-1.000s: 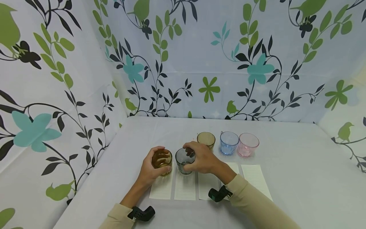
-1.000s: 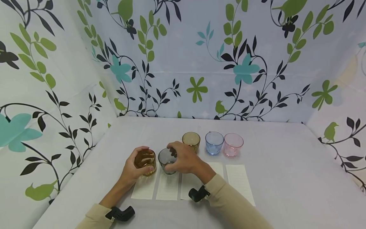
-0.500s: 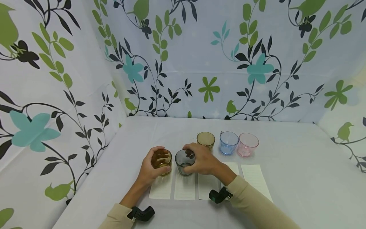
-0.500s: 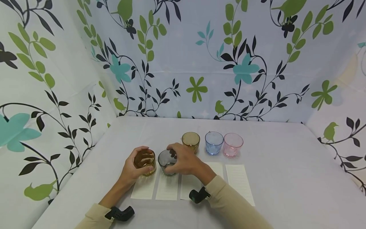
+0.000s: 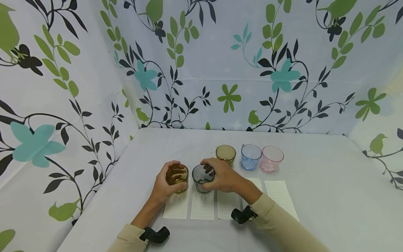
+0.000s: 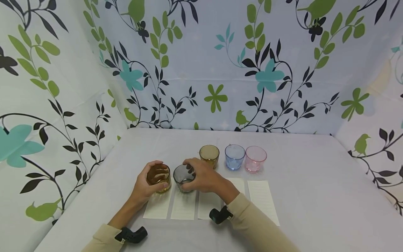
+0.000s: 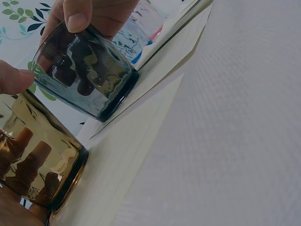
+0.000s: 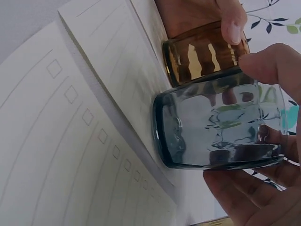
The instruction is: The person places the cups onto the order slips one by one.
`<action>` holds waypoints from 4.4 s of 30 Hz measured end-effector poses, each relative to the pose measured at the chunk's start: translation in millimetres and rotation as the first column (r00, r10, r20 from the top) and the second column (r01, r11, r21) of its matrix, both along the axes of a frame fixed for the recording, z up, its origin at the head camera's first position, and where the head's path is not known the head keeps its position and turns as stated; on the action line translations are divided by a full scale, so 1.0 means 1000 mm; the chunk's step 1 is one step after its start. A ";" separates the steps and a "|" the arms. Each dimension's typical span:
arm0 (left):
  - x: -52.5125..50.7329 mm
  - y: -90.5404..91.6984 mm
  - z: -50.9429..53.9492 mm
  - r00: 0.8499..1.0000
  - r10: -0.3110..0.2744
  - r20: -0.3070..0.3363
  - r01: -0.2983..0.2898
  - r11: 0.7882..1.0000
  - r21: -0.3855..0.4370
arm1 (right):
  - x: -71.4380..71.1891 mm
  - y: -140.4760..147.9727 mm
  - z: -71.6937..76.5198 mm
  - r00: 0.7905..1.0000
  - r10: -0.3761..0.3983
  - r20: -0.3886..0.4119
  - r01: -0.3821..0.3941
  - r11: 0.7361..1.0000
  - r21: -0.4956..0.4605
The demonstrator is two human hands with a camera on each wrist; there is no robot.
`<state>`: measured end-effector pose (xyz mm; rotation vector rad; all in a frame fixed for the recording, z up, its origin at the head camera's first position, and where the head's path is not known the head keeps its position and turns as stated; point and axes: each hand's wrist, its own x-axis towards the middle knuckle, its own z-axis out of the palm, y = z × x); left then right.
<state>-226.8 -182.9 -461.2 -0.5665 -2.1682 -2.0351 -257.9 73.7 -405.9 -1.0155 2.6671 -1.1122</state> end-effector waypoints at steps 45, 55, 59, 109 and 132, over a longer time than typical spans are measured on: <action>0.002 0.000 0.003 1.000 0.008 0.025 -0.007 1.000 -0.005 | -0.016 0.026 0.049 0.995 0.068 -0.068 -0.069 0.998 0.000; 0.002 0.000 0.002 1.000 0.005 0.021 -0.005 1.000 -0.005 | -0.021 0.037 0.042 0.979 -0.034 -0.201 0.038 0.999 0.016; 0.002 0.000 0.003 1.000 0.008 0.027 -0.008 1.000 -0.001 | -0.023 0.038 0.038 0.972 -0.058 -0.227 0.062 0.998 0.013; 0.000 -0.001 0.001 1.000 -0.001 0.008 0.001 1.000 0.005 | -0.044 0.042 0.019 0.947 -0.249 -0.205 0.303 0.902 0.307; 0.000 -0.001 -0.004 1.000 -0.011 0.005 0.011 1.000 0.015 | -0.050 0.040 0.019 0.944 -0.284 -0.165 0.318 0.917 0.241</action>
